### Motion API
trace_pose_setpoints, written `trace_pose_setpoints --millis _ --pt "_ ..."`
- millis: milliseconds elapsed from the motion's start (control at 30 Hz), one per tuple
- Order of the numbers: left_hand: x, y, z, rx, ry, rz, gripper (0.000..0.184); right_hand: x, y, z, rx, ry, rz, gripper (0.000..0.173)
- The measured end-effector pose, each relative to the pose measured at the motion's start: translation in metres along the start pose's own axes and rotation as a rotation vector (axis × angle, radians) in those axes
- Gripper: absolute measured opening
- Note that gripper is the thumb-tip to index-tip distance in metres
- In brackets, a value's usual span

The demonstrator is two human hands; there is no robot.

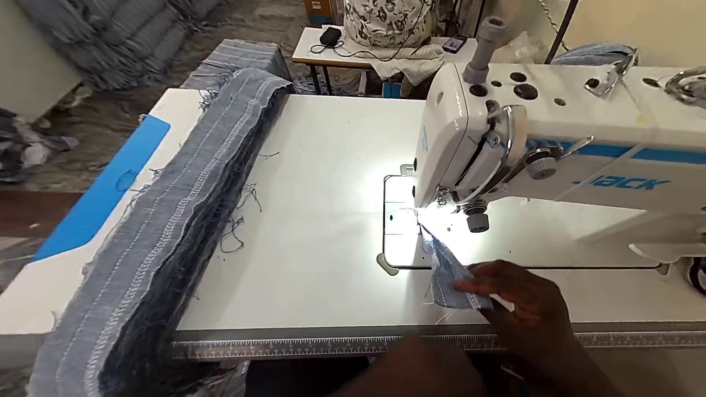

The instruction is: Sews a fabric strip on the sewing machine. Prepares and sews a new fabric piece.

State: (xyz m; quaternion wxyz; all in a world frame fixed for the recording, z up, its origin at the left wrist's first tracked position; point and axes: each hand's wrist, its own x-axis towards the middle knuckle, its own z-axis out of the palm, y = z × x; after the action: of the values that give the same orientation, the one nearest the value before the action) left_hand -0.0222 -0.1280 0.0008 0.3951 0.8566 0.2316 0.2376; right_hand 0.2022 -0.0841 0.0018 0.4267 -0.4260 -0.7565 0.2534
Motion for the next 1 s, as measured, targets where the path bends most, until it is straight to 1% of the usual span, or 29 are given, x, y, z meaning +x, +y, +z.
trace_pose_setpoints --millis 33,67,100,133,167,200,233,300,367,433,500,567,600,667,733,767,800,833,867,900,933,1000 --pt "-0.004 -0.014 -0.023 0.037 0.179 -0.117 0.021 -0.009 0.007 0.003 0.002 0.0 -0.004 0.023" --pt "-0.002 -0.026 -0.047 0.069 0.303 -0.264 0.021 -0.017 0.014 0.009 -0.009 0.002 -0.008 0.023" --pt "0.005 -0.034 -0.069 0.085 0.354 -0.436 0.027 -0.022 0.017 0.014 -0.036 -0.004 -0.019 0.024" --pt "0.016 -0.041 -0.086 0.09 0.345 -0.587 0.036 -0.022 0.017 0.017 -0.034 -0.012 -0.036 0.025" --pt "0.028 -0.048 -0.095 0.128 0.321 -0.662 0.04 -0.02 0.017 0.018 -0.015 -0.012 -0.054 0.025" --pt "0.04 -0.055 -0.097 0.188 0.304 -0.644 0.039 -0.017 0.017 0.018 0.005 -0.007 -0.064 0.025" --pt "0.049 -0.06 -0.094 0.258 0.291 -0.584 0.036 -0.016 0.018 0.016 0.016 -0.005 -0.065 0.025" --pt "0.065 -0.062 -0.084 0.352 0.265 -0.512 0.033 -0.018 0.019 0.015 -0.003 -0.004 -0.062 0.025" --pt "0.071 -0.059 -0.08 0.361 0.229 -0.502 0.021 -0.018 0.018 0.016 -0.022 -0.002 -0.064 0.025" --pt "0.067 -0.055 -0.076 0.345 0.224 -0.509 0.021 -0.017 0.017 0.016 -0.016 0.017 -0.058 0.024" --pt "0.056 -0.048 -0.078 0.301 0.201 -0.535 0.024 -0.017 0.016 0.015 0.011 0.024 -0.039 0.02" --pt "0.035 -0.036 -0.088 0.155 0.208 -0.55 0.024 -0.015 0.017 0.013 0.046 0.019 -0.032 0.019" --pt "0.022 -0.031 -0.093 0.119 0.249 -0.506 0.021 -0.015 0.017 0.013 0.06 0.018 -0.031 0.02" --pt "-0.004 -0.022 -0.099 0.067 0.345 -0.307 0.016 -0.014 0.018 0.013 0.079 0.007 -0.036 0.022" --pt "-0.024 -0.014 -0.1 -0.072 0.304 -0.081 0.019 -0.015 0.02 0.013 0.072 -0.023 -0.074 0.022" --pt "-0.032 -0.012 -0.096 -0.216 0.259 -0.013 0.023 -0.016 0.02 0.014 0.059 -0.051 -0.108 0.022" --pt "-0.04 -0.009 -0.089 -0.41 0.219 0.014 0.024 -0.017 0.019 0.015 0.032 -0.076 -0.138 0.021" --pt "-0.047 -0.005 -0.082 -0.595 0.181 -0.008 0.024 -0.018 0.019 0.017 -0.02 -0.093 -0.162 0.021" --pt "-0.053 -0.003 -0.077 -0.706 0.149 -0.057 0.022 -0.018 0.019 0.018 -0.077 -0.099 -0.175 0.022" --pt "-0.059 -0.002 -0.073 -0.673 0.125 -0.114 0.021 -0.018 0.019 0.02 -0.117 -0.092 -0.18 0.022" --pt "-0.066 -0.004 -0.069 -0.456 0.094 -0.174 0.022 -0.018 0.018 0.021 -0.137 -0.079 -0.18 0.023" --pt "-0.081 -0.013 -0.05 0.168 -0.04 -0.262 0.019 -0.02 0.017 0.022 -0.147 -0.06 -0.177 0.023"
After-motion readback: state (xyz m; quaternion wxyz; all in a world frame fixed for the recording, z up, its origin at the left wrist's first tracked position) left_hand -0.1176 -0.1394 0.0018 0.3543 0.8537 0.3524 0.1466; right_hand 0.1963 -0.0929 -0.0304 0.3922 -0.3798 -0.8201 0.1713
